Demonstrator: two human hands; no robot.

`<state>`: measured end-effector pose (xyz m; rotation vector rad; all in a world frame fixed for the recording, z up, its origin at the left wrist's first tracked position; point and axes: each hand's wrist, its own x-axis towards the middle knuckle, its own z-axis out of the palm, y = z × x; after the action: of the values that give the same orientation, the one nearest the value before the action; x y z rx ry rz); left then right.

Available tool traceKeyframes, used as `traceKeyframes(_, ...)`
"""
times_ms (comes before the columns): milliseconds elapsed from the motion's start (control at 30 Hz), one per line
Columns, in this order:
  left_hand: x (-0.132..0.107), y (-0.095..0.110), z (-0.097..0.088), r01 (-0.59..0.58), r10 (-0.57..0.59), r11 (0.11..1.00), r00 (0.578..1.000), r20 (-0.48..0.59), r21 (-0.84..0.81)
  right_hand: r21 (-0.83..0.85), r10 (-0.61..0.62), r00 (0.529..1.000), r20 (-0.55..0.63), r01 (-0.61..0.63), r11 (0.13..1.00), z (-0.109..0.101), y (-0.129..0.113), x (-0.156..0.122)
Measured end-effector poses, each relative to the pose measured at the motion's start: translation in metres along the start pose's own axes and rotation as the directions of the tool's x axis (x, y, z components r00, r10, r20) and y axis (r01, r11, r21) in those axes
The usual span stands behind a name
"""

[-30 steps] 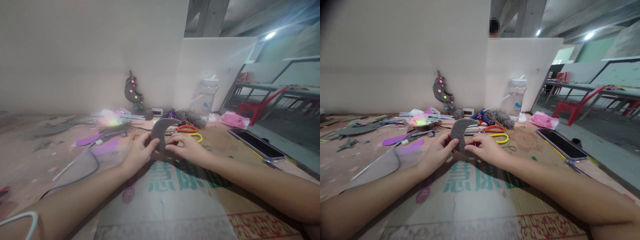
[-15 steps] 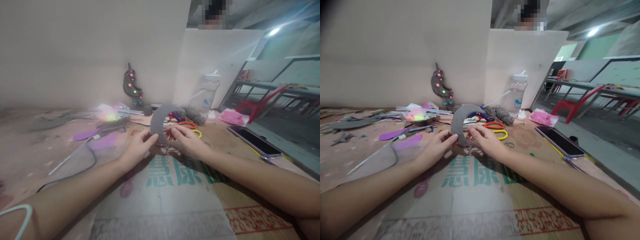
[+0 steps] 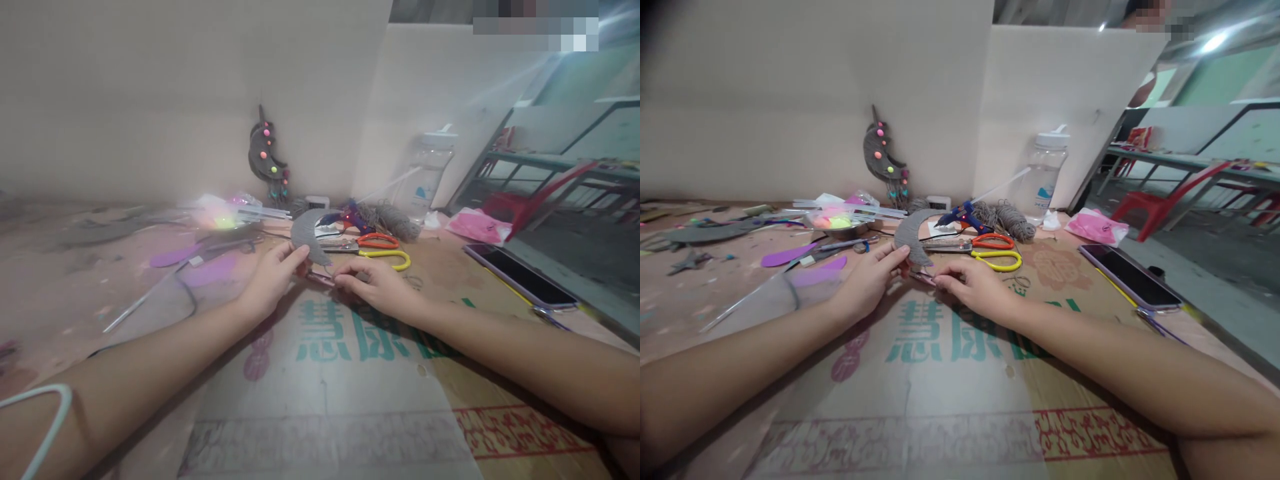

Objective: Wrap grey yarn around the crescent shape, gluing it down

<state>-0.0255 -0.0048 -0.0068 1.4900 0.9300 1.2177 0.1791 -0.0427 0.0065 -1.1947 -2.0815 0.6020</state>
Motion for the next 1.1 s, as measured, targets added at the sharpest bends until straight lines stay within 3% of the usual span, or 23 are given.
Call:
traceKeyframes(200, 0.001, -0.003, -0.001, 0.048, -0.048, 0.999, 0.999, -0.022, -0.004, 0.033, -0.047, 0.994, -0.103, 0.051, 0.998, -0.003, -0.004, -0.002)
traceKeyframes(467, 0.0, 0.0, 0.001, 0.039, -0.041, 0.998, 0.998, -0.038, -0.041, -0.018, -0.001, 0.98, -0.198, -0.003, 1.0, -0.008, 0.006, 0.004)
traceKeyframes(900, 0.001, 0.0, 0.002, -0.006, 0.002, 0.999, 0.998, -0.067, -0.046, -0.206, 0.133, 0.945, -0.298, -0.199, 0.958, -0.039, 0.053, 0.025)
traceKeyframes(1033, -0.001, 0.001, 0.001, -0.005, 0.004, 1.0, 0.998, -0.063, -0.013, -0.224, 0.031, 0.924, -0.38, -0.124, 0.967, -0.04, 0.043, 0.023)
traceKeyframes(1100, -0.001, 0.001, 0.001, -0.006, 0.007, 1.0, 0.999, -0.051, 0.01, -0.137, 0.036, 0.927, -0.374, -0.093, 0.986, -0.035, 0.03, 0.017)
